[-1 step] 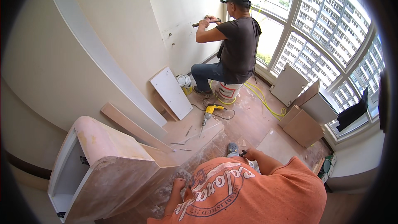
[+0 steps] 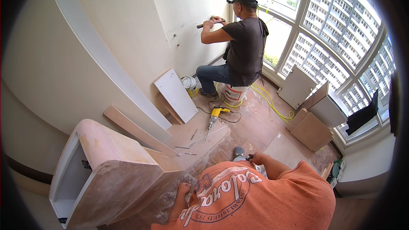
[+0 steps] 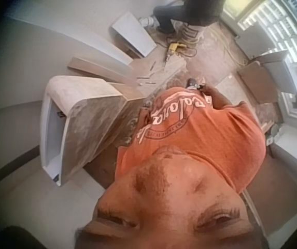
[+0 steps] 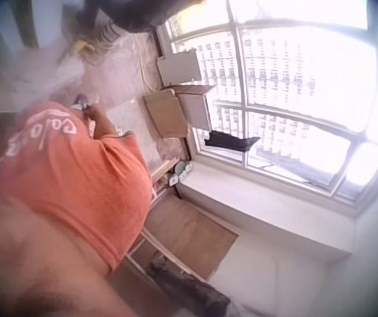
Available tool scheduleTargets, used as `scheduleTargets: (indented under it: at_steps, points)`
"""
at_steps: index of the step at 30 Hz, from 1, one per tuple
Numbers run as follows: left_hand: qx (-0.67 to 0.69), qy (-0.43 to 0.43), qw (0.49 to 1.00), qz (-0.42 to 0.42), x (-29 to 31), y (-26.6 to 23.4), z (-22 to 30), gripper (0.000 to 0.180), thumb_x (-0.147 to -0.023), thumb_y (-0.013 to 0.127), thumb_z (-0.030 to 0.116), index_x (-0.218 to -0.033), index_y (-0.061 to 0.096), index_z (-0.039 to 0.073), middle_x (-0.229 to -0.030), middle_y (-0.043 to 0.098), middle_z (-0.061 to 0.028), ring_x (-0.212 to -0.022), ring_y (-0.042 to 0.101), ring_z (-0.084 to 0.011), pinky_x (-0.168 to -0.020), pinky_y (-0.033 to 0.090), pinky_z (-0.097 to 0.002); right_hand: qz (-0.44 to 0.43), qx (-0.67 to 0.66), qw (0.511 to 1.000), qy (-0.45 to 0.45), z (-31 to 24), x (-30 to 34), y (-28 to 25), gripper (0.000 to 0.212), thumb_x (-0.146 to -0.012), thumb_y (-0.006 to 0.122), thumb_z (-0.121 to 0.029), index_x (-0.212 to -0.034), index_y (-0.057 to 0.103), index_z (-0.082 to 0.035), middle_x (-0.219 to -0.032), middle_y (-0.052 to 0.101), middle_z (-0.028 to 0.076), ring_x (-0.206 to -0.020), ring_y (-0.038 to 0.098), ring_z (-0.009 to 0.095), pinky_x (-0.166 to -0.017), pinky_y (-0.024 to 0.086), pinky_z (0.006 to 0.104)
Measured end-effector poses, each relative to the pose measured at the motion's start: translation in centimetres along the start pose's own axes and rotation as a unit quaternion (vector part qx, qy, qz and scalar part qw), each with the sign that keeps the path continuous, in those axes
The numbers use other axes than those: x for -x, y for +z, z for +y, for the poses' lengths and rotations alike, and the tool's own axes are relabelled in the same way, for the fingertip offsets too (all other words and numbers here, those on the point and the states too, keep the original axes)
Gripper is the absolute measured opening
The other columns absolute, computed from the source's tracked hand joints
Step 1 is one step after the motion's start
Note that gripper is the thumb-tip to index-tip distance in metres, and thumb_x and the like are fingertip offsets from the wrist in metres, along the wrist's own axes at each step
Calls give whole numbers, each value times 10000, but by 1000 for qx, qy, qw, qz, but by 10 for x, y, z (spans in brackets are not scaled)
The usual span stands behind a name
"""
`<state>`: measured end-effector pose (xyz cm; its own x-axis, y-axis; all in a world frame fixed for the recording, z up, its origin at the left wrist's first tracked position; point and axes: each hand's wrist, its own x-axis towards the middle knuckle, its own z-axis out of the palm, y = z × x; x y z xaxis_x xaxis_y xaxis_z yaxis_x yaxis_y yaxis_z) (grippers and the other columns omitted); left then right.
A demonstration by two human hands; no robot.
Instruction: The person assists a coworker by holding and positioning white wall panels against the wall while the coworker hammers wall plugs and secures the panels. The person also handles a wooden board and aligns it with the wall during the process.
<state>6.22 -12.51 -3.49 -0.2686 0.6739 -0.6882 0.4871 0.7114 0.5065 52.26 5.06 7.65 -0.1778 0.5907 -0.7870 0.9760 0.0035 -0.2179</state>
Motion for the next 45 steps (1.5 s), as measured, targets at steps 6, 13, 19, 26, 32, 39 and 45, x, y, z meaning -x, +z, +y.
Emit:
scheduleTargets:
  at_steps: [6, 13, 19, 26, 32, 39, 45]
  points:
    - [50, -23, 998, -14, -17, 9, -27, 245, -702, 617, 265, -823, 676, 60, -891, 637, -170, -853, 619, -284, -773, 469, -351, -4, -42, 999, 24, -8, 3, -7, 403, -780, 548, -374, -734, 633, 17, -581, 575, 149, -479, 556, 234, -418, 419, 354]
    - [1, -13, 1000, -18, 1, 0, -6, 265, -704, 606, 278, -834, 676, 58, -900, 635, -172, -860, 618, -283, -778, 468, -351, 12, -66, 998, 19, -1, -2, 2, 409, -771, 547, -378, -706, 630, 17, -566, 571, 136, -471, 552, 219, -417, 419, 351]
    - [-26, 1, 999, -25, 8, -8, 5, 278, -700, 592, 280, -829, 673, 48, -892, 632, -176, -855, 617, -289, -775, 467, -352, 23, -32, 999, -6, -3, 12, -2, 425, -765, 542, -392, -702, 633, 18, -576, 579, 138, -496, 566, 222, -455, 442, 349]
    - [-64, -4, 998, -24, 11, -17, 22, 293, -707, 590, 302, -833, 672, 51, -893, 627, -186, -853, 614, -296, -786, 461, -358, 41, -48, 998, -9, 5, 14, 0, 431, -778, 522, -404, -722, 634, 9, -598, 587, 159, -505, 569, 251, -467, 442, 361]
    - [-94, -10, 995, -10, 9, -24, 33, 314, -714, 595, 328, -846, 669, 53, -900, 624, -188, -865, 608, -303, -792, 459, -363, 32, -30, 999, -3, 6, 13, 1, 432, -791, 513, -397, -747, 633, 15, -657, 603, 166, -555, 580, 266, -498, 450, 370]
    - [-70, -20, 997, -8, 16, -22, 38, 318, -716, 594, 331, -863, 669, 59, -908, 629, -169, -871, 609, -300, -793, 461, -366, 64, 31, 996, -57, 18, -5, 13, 389, -794, 512, -385, -826, 639, -19, -695, 614, 173, -598, 598, 268, -522, 458, 365]
    - [-57, -23, 998, -8, 20, -20, 36, 310, -723, 595, 322, -863, 669, 56, -907, 630, -171, -860, 612, -301, -788, 463, -364, 15, -45, 999, 10, 3, 6, -3, 400, -799, 498, -390, -821, 639, -16, -724, 618, 182, -640, 603, 272, -566, 463, 369]
